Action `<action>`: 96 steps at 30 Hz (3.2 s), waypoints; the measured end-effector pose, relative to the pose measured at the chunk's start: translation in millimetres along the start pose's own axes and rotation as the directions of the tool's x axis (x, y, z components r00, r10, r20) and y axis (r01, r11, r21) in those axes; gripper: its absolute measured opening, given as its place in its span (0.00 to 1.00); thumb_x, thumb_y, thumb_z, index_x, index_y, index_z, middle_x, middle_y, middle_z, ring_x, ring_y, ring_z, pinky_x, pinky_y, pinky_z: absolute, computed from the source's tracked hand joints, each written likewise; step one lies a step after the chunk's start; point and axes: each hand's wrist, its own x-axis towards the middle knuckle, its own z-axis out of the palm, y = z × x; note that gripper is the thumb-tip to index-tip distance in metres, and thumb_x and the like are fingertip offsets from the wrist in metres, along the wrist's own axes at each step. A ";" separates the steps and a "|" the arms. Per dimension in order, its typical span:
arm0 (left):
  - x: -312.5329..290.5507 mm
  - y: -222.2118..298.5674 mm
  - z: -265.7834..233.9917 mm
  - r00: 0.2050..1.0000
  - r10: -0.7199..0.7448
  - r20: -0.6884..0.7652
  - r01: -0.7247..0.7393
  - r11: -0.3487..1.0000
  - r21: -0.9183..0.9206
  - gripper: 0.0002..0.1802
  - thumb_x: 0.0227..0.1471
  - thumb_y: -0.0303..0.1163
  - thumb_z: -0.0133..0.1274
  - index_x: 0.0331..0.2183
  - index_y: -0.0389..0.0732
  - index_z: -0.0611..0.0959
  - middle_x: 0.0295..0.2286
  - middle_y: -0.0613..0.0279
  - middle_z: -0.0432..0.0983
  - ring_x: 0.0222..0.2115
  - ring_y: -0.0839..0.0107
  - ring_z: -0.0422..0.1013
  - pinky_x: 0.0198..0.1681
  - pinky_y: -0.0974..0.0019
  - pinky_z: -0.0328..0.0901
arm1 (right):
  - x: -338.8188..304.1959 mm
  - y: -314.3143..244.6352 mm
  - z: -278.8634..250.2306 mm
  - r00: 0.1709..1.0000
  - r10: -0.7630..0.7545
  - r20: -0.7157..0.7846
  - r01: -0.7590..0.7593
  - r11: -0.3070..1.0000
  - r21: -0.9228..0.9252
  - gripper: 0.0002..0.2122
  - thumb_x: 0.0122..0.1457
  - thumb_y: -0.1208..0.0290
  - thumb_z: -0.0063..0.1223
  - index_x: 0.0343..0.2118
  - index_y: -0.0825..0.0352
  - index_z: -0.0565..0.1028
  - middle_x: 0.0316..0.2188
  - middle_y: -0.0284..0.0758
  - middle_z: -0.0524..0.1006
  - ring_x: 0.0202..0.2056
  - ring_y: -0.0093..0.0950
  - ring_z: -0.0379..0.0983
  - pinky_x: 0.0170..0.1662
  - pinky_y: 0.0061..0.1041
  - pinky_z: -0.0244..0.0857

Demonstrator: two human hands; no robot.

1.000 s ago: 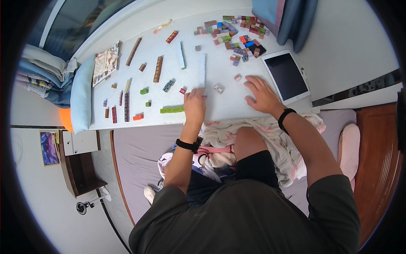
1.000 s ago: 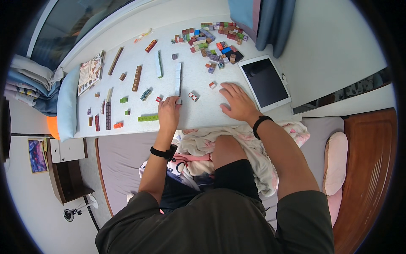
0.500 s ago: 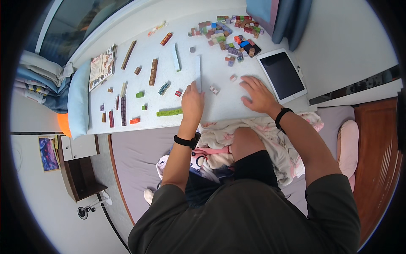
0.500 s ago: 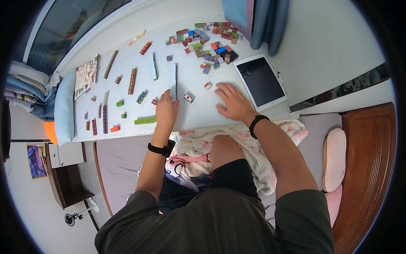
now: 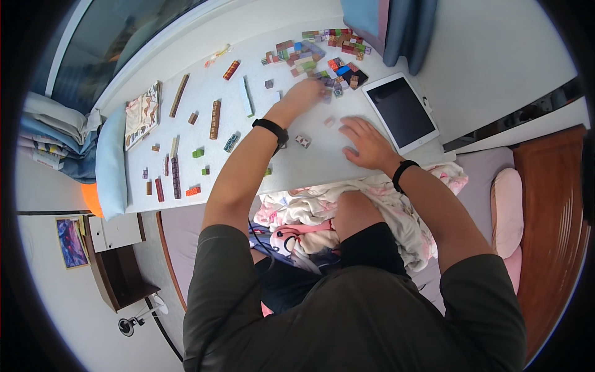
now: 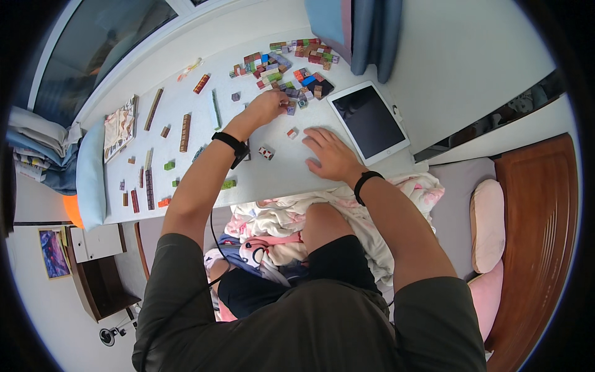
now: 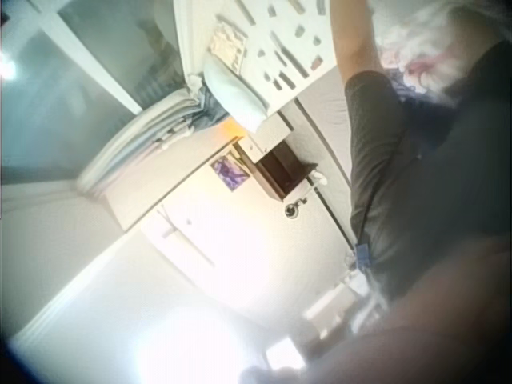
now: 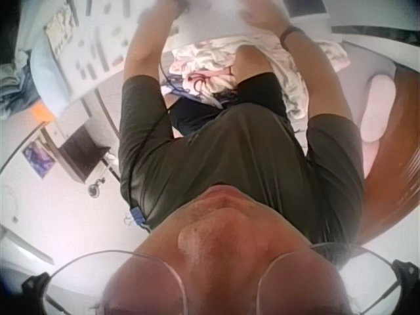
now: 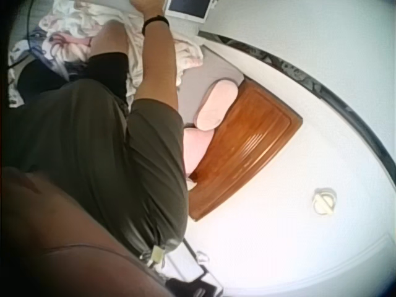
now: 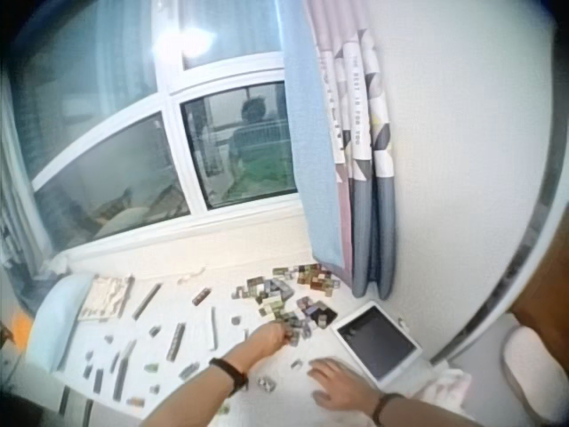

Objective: Organizing small building block components on a desk while sitting on a bed.

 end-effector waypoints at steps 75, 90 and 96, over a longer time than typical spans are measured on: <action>-513.7 -171.9 -83.1 -0.005 -0.878 -0.479 0.990 0.064 -0.127 0.20 0.46 0.39 0.70 0.40 0.40 0.88 0.38 0.50 0.86 0.42 0.51 0.82 0.47 0.52 0.75 | 7.3 -6.2 7.0 0.999 -0.028 0.041 0.029 0.999 -0.032 0.25 0.57 0.72 0.59 0.58 0.73 0.70 0.66 0.48 0.65 0.66 0.52 0.59 0.71 0.46 0.53; -410.2 -133.1 -102.8 0.479 -0.522 -0.705 0.810 0.573 0.126 0.15 0.54 0.31 0.64 0.43 0.36 0.85 0.41 0.49 0.81 0.45 0.49 0.75 0.52 0.50 0.69 | 2.5 4.2 -3.3 0.999 -0.021 0.044 0.023 0.998 -0.056 0.25 0.56 0.70 0.61 0.57 0.73 0.71 0.64 0.49 0.66 0.65 0.52 0.61 0.69 0.46 0.56; -262.3 -34.3 -90.9 0.717 -0.437 -0.543 0.429 0.890 -0.151 0.10 0.57 0.32 0.63 0.40 0.38 0.86 0.33 0.48 0.83 0.31 0.50 0.80 0.37 0.52 0.74 | 8.1 -3.9 -3.0 0.998 -0.039 0.043 0.040 0.999 -0.026 0.24 0.58 0.70 0.61 0.57 0.71 0.71 0.64 0.48 0.66 0.66 0.50 0.60 0.70 0.44 0.55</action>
